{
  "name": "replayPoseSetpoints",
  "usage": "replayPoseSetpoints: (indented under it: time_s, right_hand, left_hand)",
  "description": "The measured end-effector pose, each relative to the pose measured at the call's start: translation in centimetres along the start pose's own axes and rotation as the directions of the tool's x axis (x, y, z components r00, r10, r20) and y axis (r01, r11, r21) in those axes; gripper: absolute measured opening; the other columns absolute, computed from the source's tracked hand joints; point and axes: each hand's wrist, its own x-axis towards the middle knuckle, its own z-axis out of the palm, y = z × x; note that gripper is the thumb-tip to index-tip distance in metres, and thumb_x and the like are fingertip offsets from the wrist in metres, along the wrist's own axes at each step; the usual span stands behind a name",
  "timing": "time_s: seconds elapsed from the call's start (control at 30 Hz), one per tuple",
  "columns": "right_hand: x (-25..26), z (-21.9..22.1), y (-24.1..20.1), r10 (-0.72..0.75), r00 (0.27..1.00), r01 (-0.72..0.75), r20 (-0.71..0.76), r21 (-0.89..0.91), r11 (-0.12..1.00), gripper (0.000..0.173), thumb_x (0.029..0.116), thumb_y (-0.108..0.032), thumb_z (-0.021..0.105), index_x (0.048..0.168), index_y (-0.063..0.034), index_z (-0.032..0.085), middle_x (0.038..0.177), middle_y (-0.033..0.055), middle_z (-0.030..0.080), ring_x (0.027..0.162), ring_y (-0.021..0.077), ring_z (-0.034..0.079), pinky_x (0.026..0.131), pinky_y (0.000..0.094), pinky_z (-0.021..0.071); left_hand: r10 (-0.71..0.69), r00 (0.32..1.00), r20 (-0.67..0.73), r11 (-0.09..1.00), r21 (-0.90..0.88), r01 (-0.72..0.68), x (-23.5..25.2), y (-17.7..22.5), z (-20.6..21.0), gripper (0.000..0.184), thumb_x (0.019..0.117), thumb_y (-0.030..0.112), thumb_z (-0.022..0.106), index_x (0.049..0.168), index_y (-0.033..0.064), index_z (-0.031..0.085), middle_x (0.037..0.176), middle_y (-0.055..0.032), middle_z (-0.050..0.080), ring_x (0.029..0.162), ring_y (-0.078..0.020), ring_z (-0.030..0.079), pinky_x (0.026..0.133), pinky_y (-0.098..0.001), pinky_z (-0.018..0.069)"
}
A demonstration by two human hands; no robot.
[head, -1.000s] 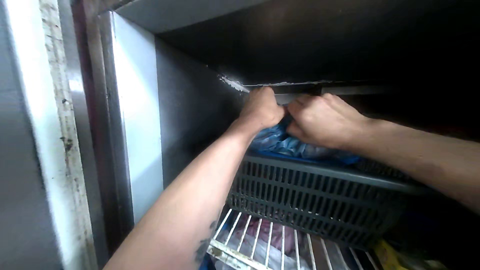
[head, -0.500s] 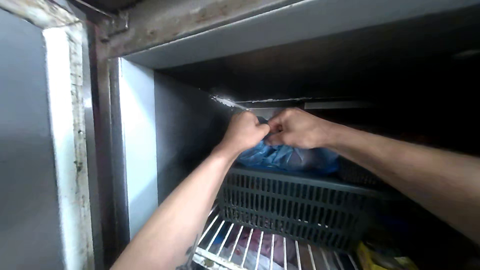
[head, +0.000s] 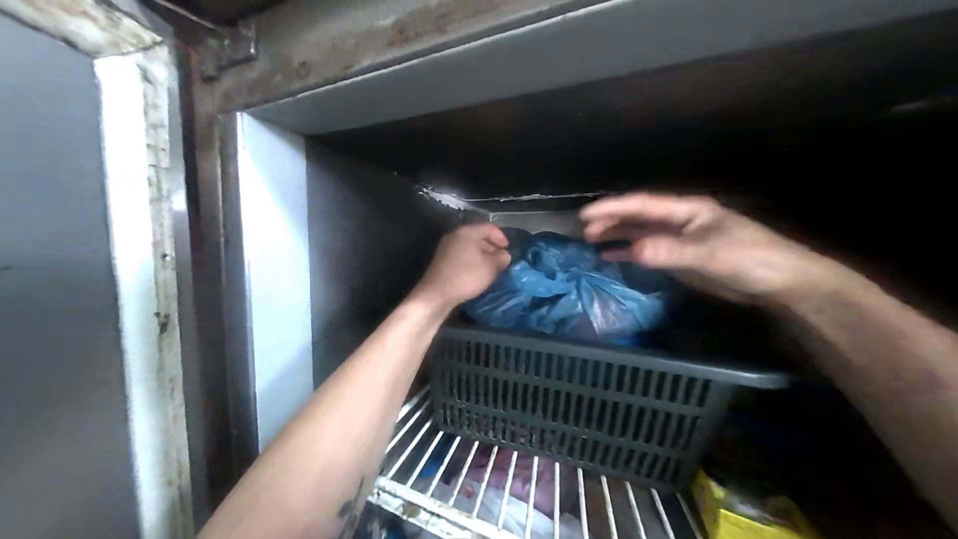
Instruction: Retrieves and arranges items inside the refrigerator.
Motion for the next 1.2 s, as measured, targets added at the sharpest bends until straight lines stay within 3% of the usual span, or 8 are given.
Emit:
replayPoseSetpoints:
  time_s: [0.17,0.33,0.43,0.57,0.73,0.93,1.03,1.2]
  right_hand:
    - [-1.3,-4.7,3.9,0.474,0.787,-0.594,-0.395,-0.273,0.757,0.028,0.1004,-0.025,0.069,0.118,-0.0037,0.070,0.108,0.0177,0.071,0.096,0.0318,0.068,0.084,0.0556,0.0552]
    - [-4.5,-4.4,7.4,0.784,0.574,-0.706,-0.236,-0.629,0.327,0.040,0.1064,-0.022,0.056,0.136,0.0044,0.058,0.128,0.0288,0.063,0.120,0.0439,0.061,0.103,0.0614,0.0455]
    - [-4.6,-3.8,8.4,0.807,0.570,-0.697,-0.157,-0.613,0.373,0.034,0.1077,-0.018,0.053,0.125,0.0090,0.062,0.123,0.0289,0.063,0.115,0.0413,0.062,0.101,0.0575,0.0469]
    - [-2.4,-2.7,7.6,0.769,0.590,-0.756,-0.245,-0.501,0.420,0.038,0.1087,-0.026,0.050,0.123,0.0054,0.065,0.124,0.0269,0.064,0.117,0.0384,0.062,0.101,0.0556,0.0470]
    - [-0.6,-1.7,5.0,0.871,0.491,-0.613,-0.030,-0.722,0.320,0.037,0.1078,-0.021,0.049,0.121,0.0111,0.061,0.121,0.0275,0.063,0.115,0.0373,0.061,0.098,0.0542,0.0469]
    - [-0.3,-1.7,4.6,0.838,0.543,-0.660,-0.055,-0.644,0.386,0.047,0.1085,-0.037,0.048,0.112,0.0061,0.067,0.111,0.0239,0.065,0.105,0.0351,0.063,0.092,0.0554,0.0477]
    - [-0.3,-1.6,3.5,0.862,0.499,-0.760,-0.088,-0.523,0.386,0.040,0.1045,-0.038,0.058,0.106,0.0015,0.064,0.086,0.0120,0.060,0.073,0.0202,0.060,0.069,0.0381,0.0514]
    - [-1.1,-0.4,1.5,0.892,0.445,-0.895,-0.083,-0.004,0.446,0.034,0.1063,-0.023,0.053,0.128,0.0026,0.054,0.110,0.0240,0.066,0.088,0.0313,0.071,0.076,0.0439,0.0606]
  left_hand:
    - [-0.045,0.975,0.216,0.986,0.169,0.008,0.5,1.2,-0.1,0.055,0.0939,0.032,0.076,0.136,0.0016,0.058,0.110,-0.0195,0.071,0.102,-0.0306,0.070,0.093,-0.0532,0.0555]
    - [-0.092,0.939,0.330,0.797,0.590,-0.130,0.3,4.8,3.2,0.065,0.0812,0.013,0.085,0.138,0.0037,0.055,0.123,-0.0231,0.066,0.116,-0.0419,0.063,0.096,-0.0649,0.0480]
    - [0.066,0.975,0.214,0.877,0.453,-0.159,0.6,2.6,3.6,0.040,0.0804,0.007,0.082,0.117,0.0034,0.068,0.104,-0.0198,0.071,0.099,-0.0376,0.069,0.085,-0.0613,0.0542]
    - [-0.082,0.990,-0.117,0.994,0.059,0.090,1.9,2.4,3.5,0.046,0.0817,0.001,0.079,0.125,0.0039,0.065,0.108,-0.0205,0.070,0.099,-0.0346,0.068,0.085,-0.0579,0.0549]
    - [-0.201,0.912,-0.357,0.945,-0.316,0.085,2.4,3.0,3.0,0.028,0.0974,0.005,0.067,0.125,0.0064,0.065,0.109,-0.0117,0.071,0.098,-0.0202,0.069,0.087,-0.0427,0.0574]
    - [-0.310,0.793,-0.524,0.836,-0.547,-0.035,3.8,2.8,2.6,0.026,0.1038,0.010,0.055,0.129,0.0049,0.059,0.109,-0.0108,0.068,0.096,-0.0172,0.068,0.083,-0.0392,0.0582]
    - [-0.312,0.781,-0.541,0.792,-0.603,-0.101,3.7,2.8,2.6,0.021,0.1051,0.014,0.054,0.124,0.0070,0.060,0.101,-0.0066,0.068,0.089,-0.0130,0.068,0.077,-0.0339,0.0598]
    - [-0.302,0.772,-0.560,0.633,-0.723,-0.277,3.7,3.8,2.6,0.015,0.1041,0.015,0.056,0.117,0.0084,0.060,0.095,-0.0050,0.068,0.086,-0.0133,0.069,0.074,-0.0332,0.0601]
